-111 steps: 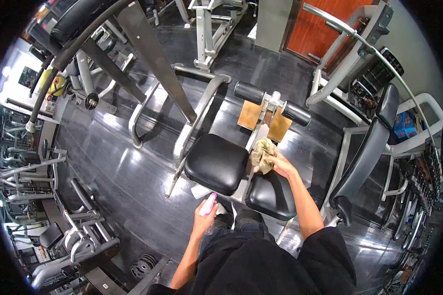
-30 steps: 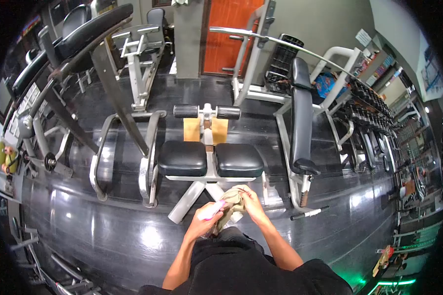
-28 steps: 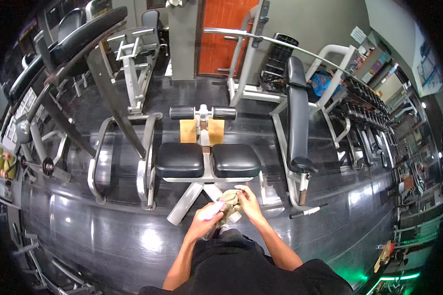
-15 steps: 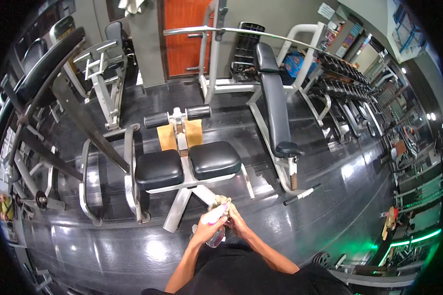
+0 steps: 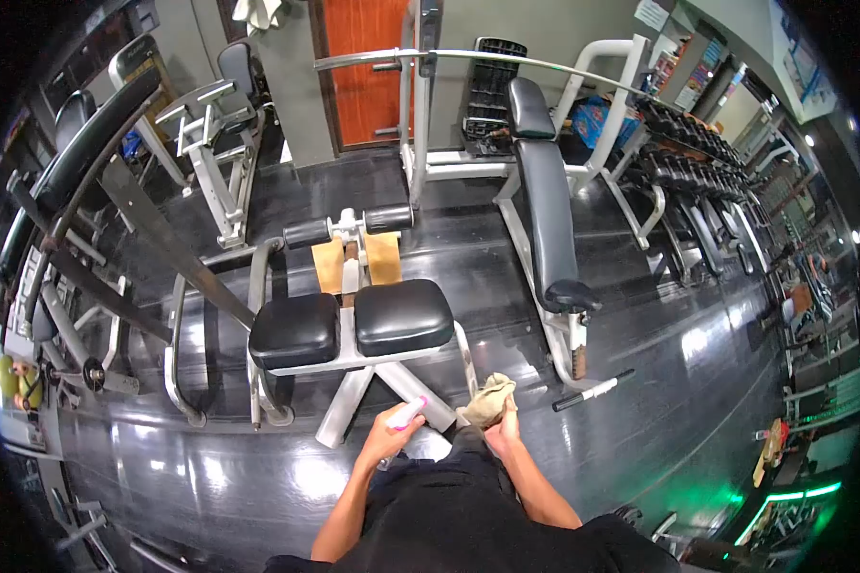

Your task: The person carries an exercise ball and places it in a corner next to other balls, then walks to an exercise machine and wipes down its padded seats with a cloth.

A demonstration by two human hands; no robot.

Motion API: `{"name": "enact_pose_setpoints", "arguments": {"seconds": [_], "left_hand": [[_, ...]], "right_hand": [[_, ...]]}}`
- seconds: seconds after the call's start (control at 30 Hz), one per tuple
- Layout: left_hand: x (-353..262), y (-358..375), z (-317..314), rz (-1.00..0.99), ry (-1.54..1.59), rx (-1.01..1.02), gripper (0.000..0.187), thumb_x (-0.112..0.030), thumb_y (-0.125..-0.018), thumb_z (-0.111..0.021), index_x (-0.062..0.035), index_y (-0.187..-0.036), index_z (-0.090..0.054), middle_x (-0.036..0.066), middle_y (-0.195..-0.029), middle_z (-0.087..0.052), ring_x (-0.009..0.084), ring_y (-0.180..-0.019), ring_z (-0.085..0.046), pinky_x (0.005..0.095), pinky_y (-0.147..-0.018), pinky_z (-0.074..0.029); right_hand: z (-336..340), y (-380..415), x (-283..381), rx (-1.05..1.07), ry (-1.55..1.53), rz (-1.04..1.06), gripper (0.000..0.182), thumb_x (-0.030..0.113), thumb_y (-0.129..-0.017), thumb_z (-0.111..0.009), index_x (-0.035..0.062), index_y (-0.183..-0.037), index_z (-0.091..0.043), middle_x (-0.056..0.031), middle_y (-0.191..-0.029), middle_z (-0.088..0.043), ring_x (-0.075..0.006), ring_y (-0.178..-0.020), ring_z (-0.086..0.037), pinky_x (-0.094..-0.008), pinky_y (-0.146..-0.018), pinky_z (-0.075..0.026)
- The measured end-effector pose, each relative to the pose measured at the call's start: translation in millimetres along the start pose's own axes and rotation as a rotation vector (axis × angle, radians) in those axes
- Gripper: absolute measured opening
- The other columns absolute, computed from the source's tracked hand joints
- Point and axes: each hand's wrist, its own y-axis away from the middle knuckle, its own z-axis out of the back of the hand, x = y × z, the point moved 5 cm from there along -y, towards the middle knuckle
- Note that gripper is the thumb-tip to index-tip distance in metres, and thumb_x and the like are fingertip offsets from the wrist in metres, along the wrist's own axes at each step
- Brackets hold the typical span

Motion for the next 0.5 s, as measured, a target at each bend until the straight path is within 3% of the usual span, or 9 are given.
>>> {"name": "enact_pose_setpoints", "arguments": {"seconds": [0.1, 0.13, 0.17, 0.27, 0.5], "left_hand": [[19.1, -17.2, -21.9, 0.049, -0.029, -0.072, 0.027, -0.027, -0.084, -0.067, -0.0020, -0.092, -0.064, 0.008, -0.073, -0.064, 0.0164, -0.064, -0.056, 0.0309, -0.062, -0.047], [28.1, -23.7, -31.5, -0.054, -0.130, -0.133, 0.029, -0.031, -0.084, -0.066, -0.0034, -0.093, -0.064, 0.011, -0.074, -0.064, 0.0248, -0.064, -0.060, 0.0352, -0.063, -0.048], [37.6, -30.3, -40.4, -0.042, -0.132, -0.144, 0.029, -0.031, -0.084, -0.066, -0.0034, -0.093, -0.064, 0.011, -0.074, -0.064, 0.0248, -0.064, -0.060, 0.0352, -0.063, -0.048], [53.1, -40.3, -69.7, 0.025, -0.253, -0.077, 0.031, -0.033, -0.083, -0.066, -0.0046, -0.096, -0.065, 0.016, -0.080, -0.066, 0.0347, -0.077, -0.064, 0.0394, -0.068, -0.049], [56.5, -54.8, -118.3, 0.134, -0.348, -0.120, 0.031, -0.036, -0.082, -0.066, -0.0087, -0.098, -0.065, 0.017, -0.082, -0.066, 0.0362, -0.081, -0.064, 0.0415, -0.070, -0.050]], "right_hand": [[28.3, -28.7, 32.5, 0.055, 0.016, 0.009, 0.052, 0.046, -0.096, -0.039, 0.0156, -0.138, -0.037, -0.0049, -0.138, -0.043, -0.0241, -0.126, -0.043, -0.0447, -0.106, -0.033], [33.7, -37.5, 43.6, 0.101, 0.035, 0.035, 0.052, 0.048, -0.095, -0.039, 0.0197, -0.138, -0.037, -0.0031, -0.137, -0.043, -0.0236, -0.125, -0.043, -0.0450, -0.105, -0.035], [35.6, -41.8, 53.6, 0.103, 0.039, 0.018, 0.052, 0.048, -0.095, -0.039, 0.0197, -0.138, -0.037, -0.0031, -0.137, -0.043, -0.0236, -0.125, -0.043, -0.0450, -0.105, -0.035], [54.2, -64.0, 84.3, -0.006, 0.061, 0.068, 0.052, 0.048, -0.094, -0.045, 0.0190, -0.136, -0.040, -0.0022, -0.136, -0.044, -0.0215, -0.124, -0.044, -0.0407, -0.104, -0.035], [74.1, -108.3, 124.6, 0.011, 0.145, 0.034, 0.053, 0.050, -0.092, -0.047, 0.0172, -0.134, -0.043, -0.0016, -0.135, -0.045, -0.0202, -0.124, -0.044, -0.0390, -0.103, -0.035]]}}
